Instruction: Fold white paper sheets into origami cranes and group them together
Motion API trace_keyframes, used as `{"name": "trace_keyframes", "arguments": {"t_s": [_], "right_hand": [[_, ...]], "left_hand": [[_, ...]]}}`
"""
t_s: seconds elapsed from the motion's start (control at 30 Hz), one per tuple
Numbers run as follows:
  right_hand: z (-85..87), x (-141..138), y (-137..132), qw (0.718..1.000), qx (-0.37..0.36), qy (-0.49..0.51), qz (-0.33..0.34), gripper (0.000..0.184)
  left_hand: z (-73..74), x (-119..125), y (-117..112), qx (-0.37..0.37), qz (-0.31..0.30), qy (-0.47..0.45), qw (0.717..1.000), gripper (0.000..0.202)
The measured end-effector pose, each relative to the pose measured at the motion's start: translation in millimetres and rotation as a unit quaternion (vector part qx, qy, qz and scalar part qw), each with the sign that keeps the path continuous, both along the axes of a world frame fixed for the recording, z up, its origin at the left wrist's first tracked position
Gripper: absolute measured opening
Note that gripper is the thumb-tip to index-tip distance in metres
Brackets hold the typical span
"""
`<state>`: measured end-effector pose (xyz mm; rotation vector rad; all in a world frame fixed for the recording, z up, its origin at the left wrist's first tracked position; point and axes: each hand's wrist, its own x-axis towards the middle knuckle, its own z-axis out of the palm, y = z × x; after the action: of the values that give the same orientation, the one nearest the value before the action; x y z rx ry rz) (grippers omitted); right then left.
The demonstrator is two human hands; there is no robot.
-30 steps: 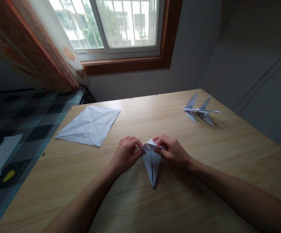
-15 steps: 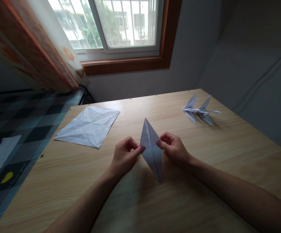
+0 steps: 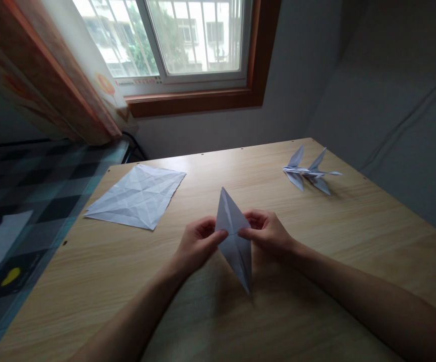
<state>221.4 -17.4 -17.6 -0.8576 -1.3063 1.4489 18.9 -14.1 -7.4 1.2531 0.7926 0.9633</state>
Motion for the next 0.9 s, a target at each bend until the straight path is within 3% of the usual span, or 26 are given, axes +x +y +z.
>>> {"name": "trace_keyframes", "arguments": {"t_s": [0.07, 0.13, 0.27, 0.37, 0.47, 0.57, 0.67, 0.73, 0.83, 0.9], "right_hand": [[1.2, 2, 0, 0.997, 0.043, -0.051, -0.024, 0.022], [4.6, 4, -1, 0.983, 0.095, -0.116, -0.102, 0.016], [13.4, 8, -13, 0.906, 0.271, -0.209, -0.251, 0.008], [15.2, 11, -23, 0.852, 0.392, -0.236, -0.254, 0.012], [11.0, 13, -24, 0.823, 0.456, -0.253, -0.223, 0.014], [4.9, 14, -12, 0.83, 0.417, -0.327, -0.176, 0.019], [2.9, 15, 2, 0.831, 0.347, -0.429, -0.076, 0.024], [4.8, 16, 5, 0.818, 0.328, -0.472, -0.03, 0.027], [8.7, 16, 3, 0.809, 0.316, -0.494, -0.016, 0.02], [9.4, 14, 0, 0.811, 0.306, -0.497, -0.033, 0.015]], "left_hand": [[0.3, 0, -1, 0.024, 0.019, 0.013, 0.999, 0.026], [2.2, 0, -2, 0.075, 0.045, 0.049, 0.995, 0.024], [9.2, 1, -5, 0.247, 0.142, 0.148, 0.947, 0.015], [11.5, 2, -10, 0.354, 0.225, 0.176, 0.89, 0.007], [10.6, 0, -11, 0.41, 0.274, 0.197, 0.848, 0.009], [9.6, -4, -6, 0.395, 0.254, 0.273, 0.839, 0.013], [8.8, -7, -1, 0.376, 0.233, 0.336, 0.832, 0.026], [7.7, -7, 1, 0.386, 0.174, 0.363, 0.83, 0.029], [5.1, -6, 1, 0.404, 0.064, 0.419, 0.81, 0.021], [3.5, -5, 0, 0.411, 0.039, 0.454, 0.79, 0.017]]}}
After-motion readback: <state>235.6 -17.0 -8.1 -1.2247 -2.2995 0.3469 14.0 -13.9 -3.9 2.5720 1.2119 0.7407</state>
